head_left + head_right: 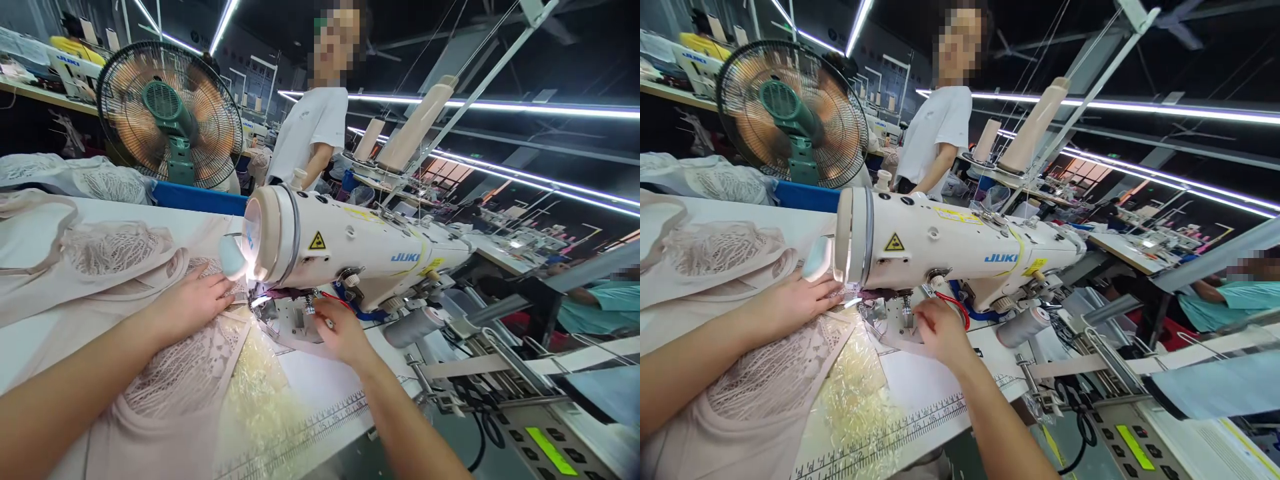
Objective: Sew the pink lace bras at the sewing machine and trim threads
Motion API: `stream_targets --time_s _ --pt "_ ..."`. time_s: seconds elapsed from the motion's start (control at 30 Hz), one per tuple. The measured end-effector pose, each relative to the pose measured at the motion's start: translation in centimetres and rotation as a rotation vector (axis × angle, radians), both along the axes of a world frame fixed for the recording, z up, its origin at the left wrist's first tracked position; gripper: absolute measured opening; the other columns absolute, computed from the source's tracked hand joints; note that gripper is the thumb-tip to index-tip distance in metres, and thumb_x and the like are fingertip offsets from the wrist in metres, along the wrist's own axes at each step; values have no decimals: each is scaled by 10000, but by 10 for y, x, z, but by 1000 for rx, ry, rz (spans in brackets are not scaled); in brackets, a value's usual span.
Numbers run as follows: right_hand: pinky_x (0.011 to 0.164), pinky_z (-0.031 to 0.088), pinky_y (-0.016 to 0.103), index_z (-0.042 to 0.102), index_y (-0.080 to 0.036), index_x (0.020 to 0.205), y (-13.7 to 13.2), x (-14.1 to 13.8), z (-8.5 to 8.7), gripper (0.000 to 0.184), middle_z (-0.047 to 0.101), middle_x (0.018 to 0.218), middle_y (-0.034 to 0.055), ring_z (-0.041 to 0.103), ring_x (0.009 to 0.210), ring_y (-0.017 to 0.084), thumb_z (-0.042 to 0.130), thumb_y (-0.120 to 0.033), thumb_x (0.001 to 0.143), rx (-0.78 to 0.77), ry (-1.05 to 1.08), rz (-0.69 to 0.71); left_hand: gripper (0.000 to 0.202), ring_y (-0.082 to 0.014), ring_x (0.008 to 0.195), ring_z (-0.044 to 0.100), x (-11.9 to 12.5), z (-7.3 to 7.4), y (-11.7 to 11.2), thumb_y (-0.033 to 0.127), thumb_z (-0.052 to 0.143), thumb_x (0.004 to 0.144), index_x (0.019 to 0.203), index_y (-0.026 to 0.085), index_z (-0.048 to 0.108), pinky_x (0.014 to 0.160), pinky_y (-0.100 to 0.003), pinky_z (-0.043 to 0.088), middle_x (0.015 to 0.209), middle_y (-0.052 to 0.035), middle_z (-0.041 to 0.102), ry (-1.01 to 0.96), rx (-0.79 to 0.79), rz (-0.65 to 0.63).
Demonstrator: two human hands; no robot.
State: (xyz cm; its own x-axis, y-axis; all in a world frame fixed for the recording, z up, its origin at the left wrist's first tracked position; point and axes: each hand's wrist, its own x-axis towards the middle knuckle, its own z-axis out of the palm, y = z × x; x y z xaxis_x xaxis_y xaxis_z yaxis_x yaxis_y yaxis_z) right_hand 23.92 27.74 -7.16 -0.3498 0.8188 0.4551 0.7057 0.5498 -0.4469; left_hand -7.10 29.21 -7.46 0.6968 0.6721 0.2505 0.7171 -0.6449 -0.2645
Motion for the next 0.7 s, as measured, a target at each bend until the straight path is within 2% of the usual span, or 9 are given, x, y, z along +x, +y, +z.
stream_targets --time_s 0.1,0.17,0.23,0.37,0.43,0.5,0.57,0.63,0.7 --pt "692 534 332 673 -171 812 1 30 3 213 685 849 87 649 798 209 466 -222 824 8 35 -79 398 -248 1133 549 3 9 -20 32 424 843 1118 219 643 982 -433 404 1222 -85 626 -24 -3 42" --pt "682 539 331 675 -173 833 -8 41 4 226 687 874 102 656 815 217 462 -248 845 3 44 -96 318 -224 992 600 0 21 -32 84 403 875 1022 200 660 843 -363 482 1094 -81 659 -35 -59 198" --pt "688 541 327 677 -180 852 -23 44 3 224 684 886 109 658 836 224 469 -263 862 -12 43 -59 308 -220 852 623 -14 34 -38 132 347 907 929 155 654 705 -336 502 951 -96 661 -37 -88 426" --pt "714 540 307 674 -198 869 -63 29 1 212 671 895 101 654 877 218 468 -244 888 -57 43 53 421 -355 1004 600 -62 45 -38 168 224 943 1076 -27 573 782 -515 485 995 -226 634 -2 49 774" --pt "698 536 285 656 -195 879 -83 16 2 213 658 883 92 650 844 197 445 -207 895 -99 52 142 444 -326 995 619 -85 44 -39 147 193 946 1052 5 601 837 -537 468 962 -176 661 -8 97 886" --pt "655 523 264 635 -193 893 -99 1 5 204 646 858 78 635 782 174 433 -168 889 -142 48 251 473 -258 866 661 -102 47 -44 137 175 946 984 69 642 785 -458 508 922 -113 678 -40 112 944" --pt "640 507 260 621 -192 902 -111 -12 11 193 638 846 68 618 759 165 439 -135 874 -158 45 350 472 -247 832 660 -111 62 -55 155 179 944 1032 83 637 707 -400 532 999 -115 669 -87 159 948" --pt "673 503 272 620 -189 907 -118 -24 17 186 636 864 68 608 785 166 450 -125 869 -164 72 423 449 -272 934 635 -113 89 -73 193 207 943 1168 84 580 730 -400 536 1120 -131 628 -149 230 891" --pt "716 504 284 628 -186 914 -122 -35 23 177 638 894 73 605 824 167 459 -145 883 -195 142 464 435 -258 1063 585 -111 122 -96 230 249 936 1223 105 550 862 -391 506 1177 -103 602 -247 312 794"
